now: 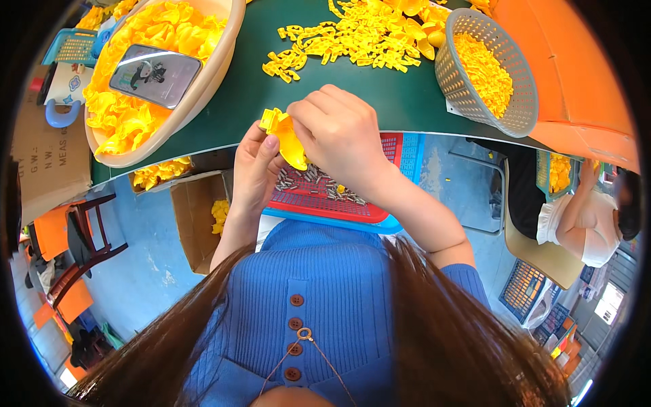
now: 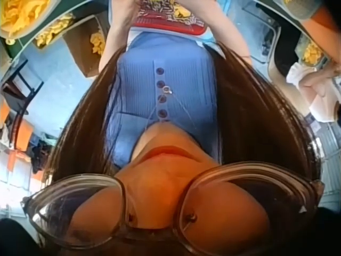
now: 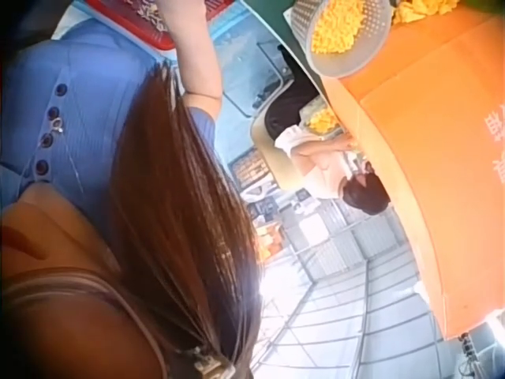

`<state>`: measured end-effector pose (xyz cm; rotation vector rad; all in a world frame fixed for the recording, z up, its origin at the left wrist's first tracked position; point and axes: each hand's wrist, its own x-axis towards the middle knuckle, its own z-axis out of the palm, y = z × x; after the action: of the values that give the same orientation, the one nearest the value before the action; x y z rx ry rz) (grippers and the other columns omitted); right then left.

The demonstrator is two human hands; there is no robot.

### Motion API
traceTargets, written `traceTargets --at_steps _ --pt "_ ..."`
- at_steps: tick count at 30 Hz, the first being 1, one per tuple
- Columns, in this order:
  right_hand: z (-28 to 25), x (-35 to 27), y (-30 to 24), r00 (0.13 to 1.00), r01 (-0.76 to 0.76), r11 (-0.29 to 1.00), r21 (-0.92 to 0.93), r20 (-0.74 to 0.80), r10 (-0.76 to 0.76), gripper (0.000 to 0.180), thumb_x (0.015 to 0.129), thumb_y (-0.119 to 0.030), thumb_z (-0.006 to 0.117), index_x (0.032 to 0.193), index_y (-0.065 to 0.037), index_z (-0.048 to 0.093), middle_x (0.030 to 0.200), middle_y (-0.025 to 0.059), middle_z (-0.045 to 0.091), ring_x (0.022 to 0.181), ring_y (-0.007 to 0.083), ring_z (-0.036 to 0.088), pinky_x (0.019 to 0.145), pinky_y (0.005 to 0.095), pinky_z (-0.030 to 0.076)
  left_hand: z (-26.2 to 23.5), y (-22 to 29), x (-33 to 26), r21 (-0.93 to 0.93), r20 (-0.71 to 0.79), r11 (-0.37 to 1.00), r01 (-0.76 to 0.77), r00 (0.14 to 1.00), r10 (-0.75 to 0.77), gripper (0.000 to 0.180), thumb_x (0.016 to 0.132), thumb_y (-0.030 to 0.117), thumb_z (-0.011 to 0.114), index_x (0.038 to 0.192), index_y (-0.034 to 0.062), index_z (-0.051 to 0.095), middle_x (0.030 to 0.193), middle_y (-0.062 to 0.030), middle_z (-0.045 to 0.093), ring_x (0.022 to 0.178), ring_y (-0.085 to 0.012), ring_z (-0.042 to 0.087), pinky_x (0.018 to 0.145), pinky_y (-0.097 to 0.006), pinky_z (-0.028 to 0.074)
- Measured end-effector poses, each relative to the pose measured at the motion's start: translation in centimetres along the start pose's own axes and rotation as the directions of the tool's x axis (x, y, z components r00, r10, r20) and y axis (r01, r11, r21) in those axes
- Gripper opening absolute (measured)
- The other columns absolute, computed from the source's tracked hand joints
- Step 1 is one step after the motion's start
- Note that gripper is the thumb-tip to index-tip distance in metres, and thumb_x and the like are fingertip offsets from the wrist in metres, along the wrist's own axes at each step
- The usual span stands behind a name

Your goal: Assembling yellow toy parts by hand at a factory workbench.

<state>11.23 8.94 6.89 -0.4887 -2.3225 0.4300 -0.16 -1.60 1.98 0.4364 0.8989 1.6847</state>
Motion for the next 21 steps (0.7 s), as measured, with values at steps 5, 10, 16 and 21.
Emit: traceTargets --at_steps 5,10,16,21 --pt "0.2 0.1 0.1 0.998 0.052 0.999 -0.001 -0.024 -0.052 0.015 0.065 0.003 0.067 0.077 -0.003 0.062 0.072 0.0078 0.061 0.064 0.0226 0.059 0.056 0.0313 0.047 -0.2 0.2 0.1 0.022 0.027 0.999 -0.035 0.999 0.035 0.030 0.087 0.016 0.061 0.109 -0.0004 0.049 0.104 -0.0091 0.058 0.094 -0.0148 0.060 0.082 -0.029 0.051" --pt "0.5 0.0 0.1 0.999 0.039 0.999 0.027 -0.033 -0.039 0.014 0.065 0.003 0.067 0.077 -0.003 0.062 0.070 0.0079 0.060 0.064 0.0223 0.059 0.055 0.0308 0.047 -0.6 0.3 0.2 0.026 0.015 0.999 -0.021 1.000 0.021 0.027 0.085 0.014 0.062 0.105 -0.0008 0.052 0.102 -0.0094 0.059 0.092 -0.0144 0.060 0.083 -0.029 0.051" --pt "1.0 -0.3 0.6 0.998 0.037 0.995 0.090 -0.047 -0.033 0.014 0.065 0.004 0.068 0.077 -0.002 0.062 0.069 0.0081 0.059 0.063 0.0223 0.059 0.054 0.0308 0.046 -1.0 0.5 0.3 0.085 0.003 0.996 -0.033 0.999 0.032 0.024 0.084 0.013 0.064 0.100 -0.0014 0.054 0.096 -0.0083 0.061 0.090 -0.0127 0.060 0.079 -0.026 0.051" --pt "1.1 -0.7 0.5 0.997 0.039 0.998 0.042 -0.068 -0.036 0.013 0.066 0.004 0.067 0.077 -0.001 0.062 0.068 0.0083 0.059 0.062 0.0225 0.059 0.054 0.0307 0.046 -1.0 1.0 0.5 0.146 0.008 0.989 0.002 1.000 -0.003 0.022 0.083 0.012 0.065 0.099 -0.0016 0.055 0.093 -0.0070 0.062 0.087 -0.0110 0.060 0.077 -0.024 0.051"
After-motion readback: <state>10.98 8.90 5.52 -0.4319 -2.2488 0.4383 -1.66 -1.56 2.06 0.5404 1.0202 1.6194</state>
